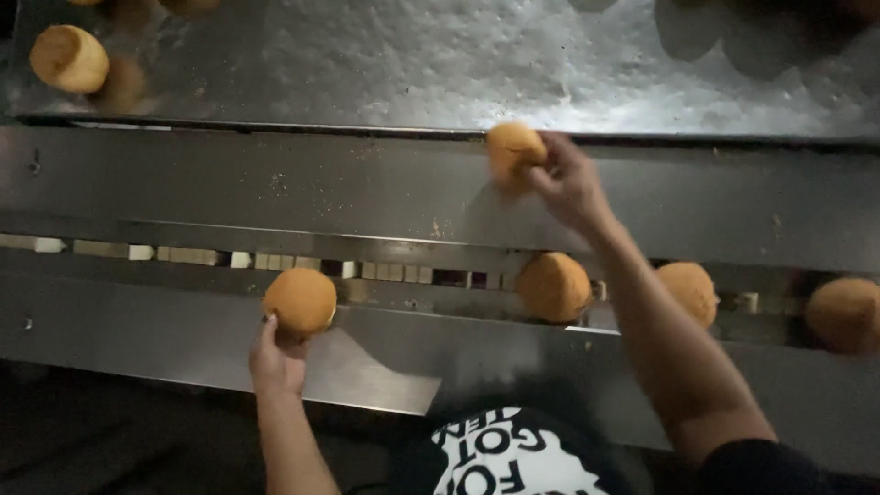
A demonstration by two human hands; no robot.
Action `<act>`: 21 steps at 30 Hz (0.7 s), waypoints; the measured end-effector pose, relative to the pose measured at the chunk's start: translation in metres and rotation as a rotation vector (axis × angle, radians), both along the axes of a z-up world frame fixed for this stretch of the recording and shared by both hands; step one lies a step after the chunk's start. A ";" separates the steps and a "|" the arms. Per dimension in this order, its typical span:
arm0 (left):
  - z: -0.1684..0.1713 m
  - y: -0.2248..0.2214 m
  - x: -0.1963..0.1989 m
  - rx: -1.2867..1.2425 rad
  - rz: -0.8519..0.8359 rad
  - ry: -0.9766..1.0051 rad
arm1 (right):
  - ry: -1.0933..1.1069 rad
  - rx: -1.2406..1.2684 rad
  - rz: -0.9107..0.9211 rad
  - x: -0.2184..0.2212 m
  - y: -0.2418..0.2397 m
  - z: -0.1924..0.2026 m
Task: Sorting and placing burger buns onto a moving conveyor belt in a bakery production line.
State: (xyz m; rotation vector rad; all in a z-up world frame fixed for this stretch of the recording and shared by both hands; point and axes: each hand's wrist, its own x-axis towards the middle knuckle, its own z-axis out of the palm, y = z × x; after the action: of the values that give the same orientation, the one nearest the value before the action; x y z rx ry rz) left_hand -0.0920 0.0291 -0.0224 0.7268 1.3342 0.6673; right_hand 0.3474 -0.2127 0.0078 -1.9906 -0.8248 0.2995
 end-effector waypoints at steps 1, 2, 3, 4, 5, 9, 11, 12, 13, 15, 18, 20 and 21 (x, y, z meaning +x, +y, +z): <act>-0.009 0.005 0.001 -0.005 -0.010 0.010 | 0.236 0.048 0.039 -0.024 -0.003 -0.002; -0.017 0.012 0.007 -0.010 -0.028 0.019 | 0.470 0.099 0.072 -0.045 -0.005 -0.004; -0.016 0.018 0.012 -0.010 -0.046 0.014 | 0.465 0.102 0.055 -0.068 -0.007 0.007; -0.018 0.023 0.019 -0.013 -0.092 0.066 | 0.638 0.041 0.095 -0.090 -0.010 0.018; -0.020 0.027 0.027 -0.016 -0.139 0.117 | 0.813 -0.019 0.134 -0.112 -0.012 0.028; 0.028 0.011 0.079 0.357 -0.607 0.640 | 0.735 -0.172 0.071 -0.141 -0.010 -0.055; 0.007 0.006 0.086 0.887 -0.749 0.924 | 0.411 -0.391 -0.061 -0.143 -0.019 -0.086; 0.014 -0.004 0.094 0.889 -0.767 0.910 | 0.412 -0.396 -0.081 -0.147 -0.023 -0.066; 0.021 -0.015 0.104 0.940 -0.797 0.887 | 0.338 -0.453 -0.092 -0.150 -0.027 -0.045; 0.022 -0.032 0.116 1.009 -0.818 0.854 | 0.253 -0.496 -0.110 -0.150 -0.034 -0.017; 0.008 -0.051 0.132 1.146 -0.812 0.829 | 0.240 -0.483 -0.123 -0.139 -0.055 0.003; 0.009 -0.066 0.152 1.241 -0.744 0.737 | 0.189 -0.317 -0.197 -0.121 -0.074 0.005; 0.008 -0.071 0.167 1.246 -0.734 0.728 | 0.176 -0.314 -0.197 -0.097 -0.091 -0.016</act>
State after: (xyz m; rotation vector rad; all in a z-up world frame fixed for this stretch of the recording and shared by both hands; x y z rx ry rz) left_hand 0.0752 -0.0414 -0.0140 2.5021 1.0055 0.5857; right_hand 0.2500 -0.3035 -0.0079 -2.2789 -0.4868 0.5060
